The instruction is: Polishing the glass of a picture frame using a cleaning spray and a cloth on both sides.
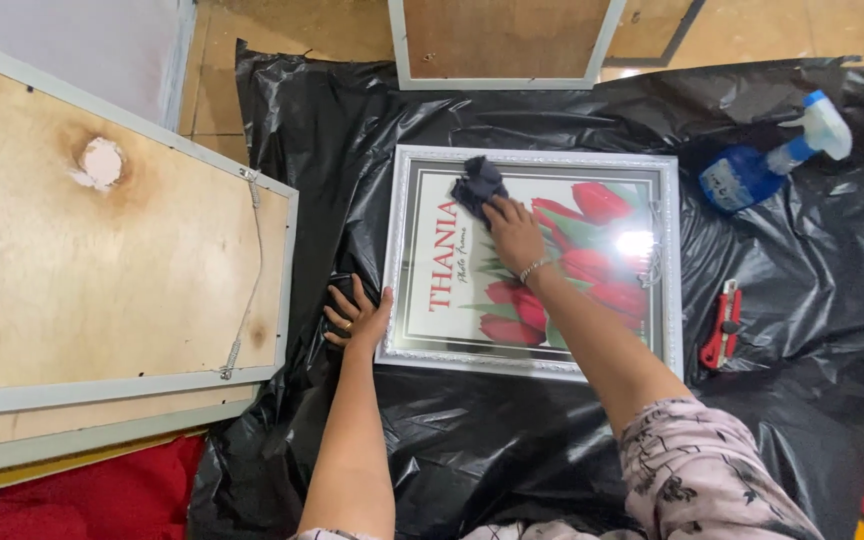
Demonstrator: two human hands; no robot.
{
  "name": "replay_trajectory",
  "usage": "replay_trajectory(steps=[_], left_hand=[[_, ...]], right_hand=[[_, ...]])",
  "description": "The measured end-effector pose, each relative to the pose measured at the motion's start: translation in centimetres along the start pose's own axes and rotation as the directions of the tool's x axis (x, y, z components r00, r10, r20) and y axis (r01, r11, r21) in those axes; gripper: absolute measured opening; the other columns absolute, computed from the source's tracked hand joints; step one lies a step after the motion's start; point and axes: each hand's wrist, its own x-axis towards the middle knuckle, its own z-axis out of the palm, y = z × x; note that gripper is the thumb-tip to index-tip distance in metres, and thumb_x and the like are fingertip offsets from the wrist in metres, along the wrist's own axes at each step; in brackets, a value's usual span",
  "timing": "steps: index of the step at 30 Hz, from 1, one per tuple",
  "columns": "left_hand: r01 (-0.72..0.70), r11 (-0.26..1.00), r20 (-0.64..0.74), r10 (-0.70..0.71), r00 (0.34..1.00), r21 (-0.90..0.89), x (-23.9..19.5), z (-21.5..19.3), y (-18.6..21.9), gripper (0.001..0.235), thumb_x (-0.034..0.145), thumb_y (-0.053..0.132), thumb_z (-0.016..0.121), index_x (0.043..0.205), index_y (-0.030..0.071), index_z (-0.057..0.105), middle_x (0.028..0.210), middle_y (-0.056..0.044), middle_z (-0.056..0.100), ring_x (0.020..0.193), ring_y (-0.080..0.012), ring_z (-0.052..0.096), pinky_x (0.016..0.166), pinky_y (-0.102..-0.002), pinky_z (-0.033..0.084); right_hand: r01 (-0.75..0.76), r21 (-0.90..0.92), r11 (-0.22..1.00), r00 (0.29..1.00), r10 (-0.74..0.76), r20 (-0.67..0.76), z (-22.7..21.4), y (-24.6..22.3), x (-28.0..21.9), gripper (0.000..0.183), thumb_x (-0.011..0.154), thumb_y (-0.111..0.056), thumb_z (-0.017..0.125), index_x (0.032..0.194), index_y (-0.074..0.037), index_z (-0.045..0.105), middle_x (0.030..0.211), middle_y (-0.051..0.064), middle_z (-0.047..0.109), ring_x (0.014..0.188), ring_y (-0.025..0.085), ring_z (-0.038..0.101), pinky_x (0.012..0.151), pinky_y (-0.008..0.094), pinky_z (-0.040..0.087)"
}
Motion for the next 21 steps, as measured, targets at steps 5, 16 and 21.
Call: replay_trajectory(steps=[5,16,21], left_hand=[[-0.002,1.0,-0.017,0.002,1.0,0.014,0.0,0.2,0.2,0.089,0.093,0.084,0.021,0.161,0.041,-0.015,0.164,-0.006,-0.035,0.15,-0.0446,-0.027,0.113,-0.075,-0.014],[-0.024,1.0,-0.033,0.024,0.999,0.004,-0.2,0.1,0.1,0.088,0.094,0.083,0.021,0.161,0.041,-0.016,0.163,-0.006,-0.036,0.149,-0.0452,-0.027,0.113,-0.075,-0.015],[-0.018,1.0,-0.035,0.018,0.999,0.009,-0.1,0.2,0.0,0.088,0.095,0.083,0.021,0.161,0.04,-0.017,0.162,-0.006,-0.038,0.149,-0.0458,-0.027,0.112,-0.076,-0.015]], right_hand=[[0.139,0.078,0.987,0.99,-0.136,-0.04,-2.0,-1.3,-6.3,0.043,0.102,-0.019,0.05,0.144,-0.024,0.057,0.148,0.003,0.049,0.139,0.029,0.046,0.11,0.043,0.042],[0.369,0.161,0.915,0.918,-0.386,0.089,-6.8,-1.2,-21.1,0.041,0.102,-0.019,0.045,0.14,-0.023,0.058,0.147,0.003,0.052,0.134,0.03,0.05,0.105,0.043,0.044],[0.467,-0.013,0.884,0.877,-0.461,0.132,-8.3,0.6,-23.7,0.046,0.1,-0.017,0.048,0.144,-0.027,0.052,0.15,-0.002,0.048,0.132,0.024,0.048,0.1,0.041,0.044]])
